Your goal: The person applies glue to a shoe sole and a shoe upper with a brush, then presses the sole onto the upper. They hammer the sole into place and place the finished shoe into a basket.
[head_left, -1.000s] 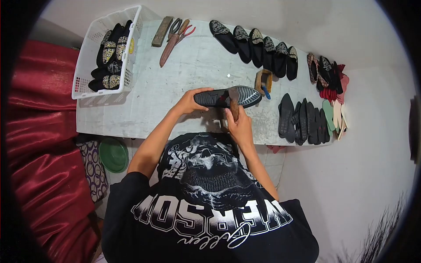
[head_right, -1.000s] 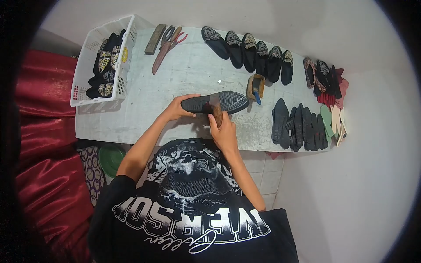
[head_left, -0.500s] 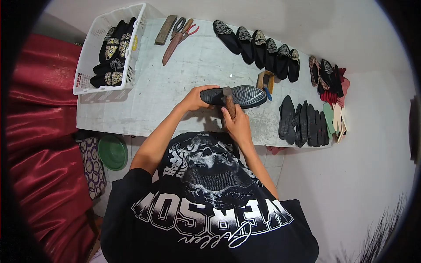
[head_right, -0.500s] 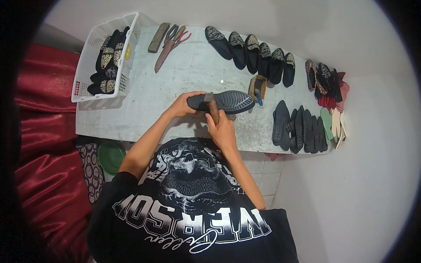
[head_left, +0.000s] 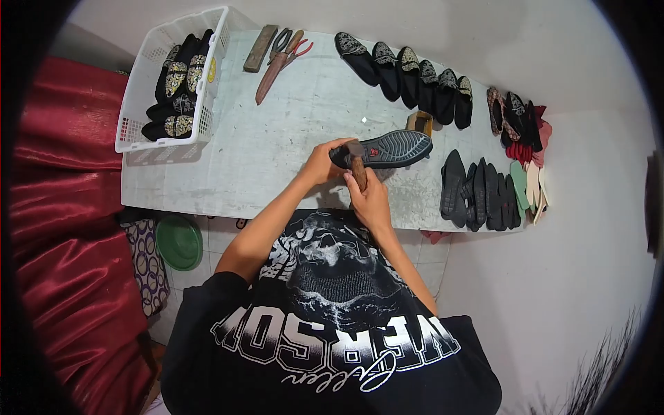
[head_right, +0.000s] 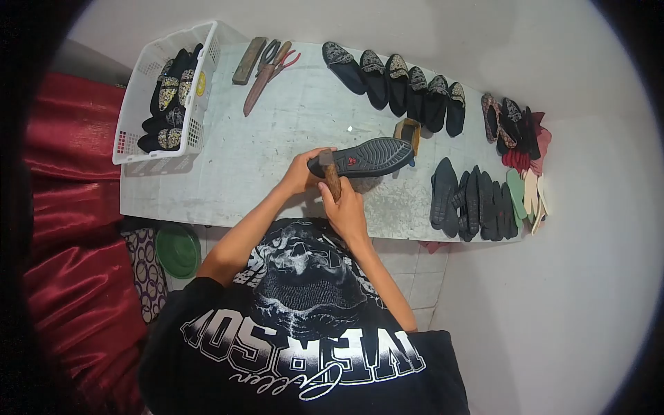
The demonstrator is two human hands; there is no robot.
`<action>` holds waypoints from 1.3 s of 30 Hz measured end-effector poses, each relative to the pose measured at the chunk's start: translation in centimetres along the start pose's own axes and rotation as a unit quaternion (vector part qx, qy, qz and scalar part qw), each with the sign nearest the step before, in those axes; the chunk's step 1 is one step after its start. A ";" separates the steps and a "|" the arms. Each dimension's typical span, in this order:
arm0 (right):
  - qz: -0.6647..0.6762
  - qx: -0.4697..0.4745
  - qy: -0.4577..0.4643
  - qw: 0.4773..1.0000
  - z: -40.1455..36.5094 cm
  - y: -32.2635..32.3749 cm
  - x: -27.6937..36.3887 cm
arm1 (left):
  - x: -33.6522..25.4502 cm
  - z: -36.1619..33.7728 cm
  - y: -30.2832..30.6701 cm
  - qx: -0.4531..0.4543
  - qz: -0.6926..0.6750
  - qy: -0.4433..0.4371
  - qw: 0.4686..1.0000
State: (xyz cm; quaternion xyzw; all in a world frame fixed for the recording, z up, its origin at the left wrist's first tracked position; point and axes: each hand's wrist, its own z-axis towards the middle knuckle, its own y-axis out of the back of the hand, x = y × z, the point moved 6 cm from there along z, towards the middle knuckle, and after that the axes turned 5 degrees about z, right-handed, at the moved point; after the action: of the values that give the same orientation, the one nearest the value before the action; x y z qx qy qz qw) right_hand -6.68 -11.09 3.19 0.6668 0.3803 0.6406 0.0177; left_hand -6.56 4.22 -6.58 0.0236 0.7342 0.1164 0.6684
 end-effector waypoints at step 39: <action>-0.022 0.002 0.022 1.000 -1.7 1.8 -0.8 | -1.8 -0.6 -0.9 -0.007 -0.015 0.020 1.000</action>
State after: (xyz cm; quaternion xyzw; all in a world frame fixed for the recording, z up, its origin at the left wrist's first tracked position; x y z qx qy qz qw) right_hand -7.22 -13.64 3.74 0.6441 0.3969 0.6535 0.0223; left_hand -6.83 2.98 -4.96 0.0058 0.7468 0.1120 0.6555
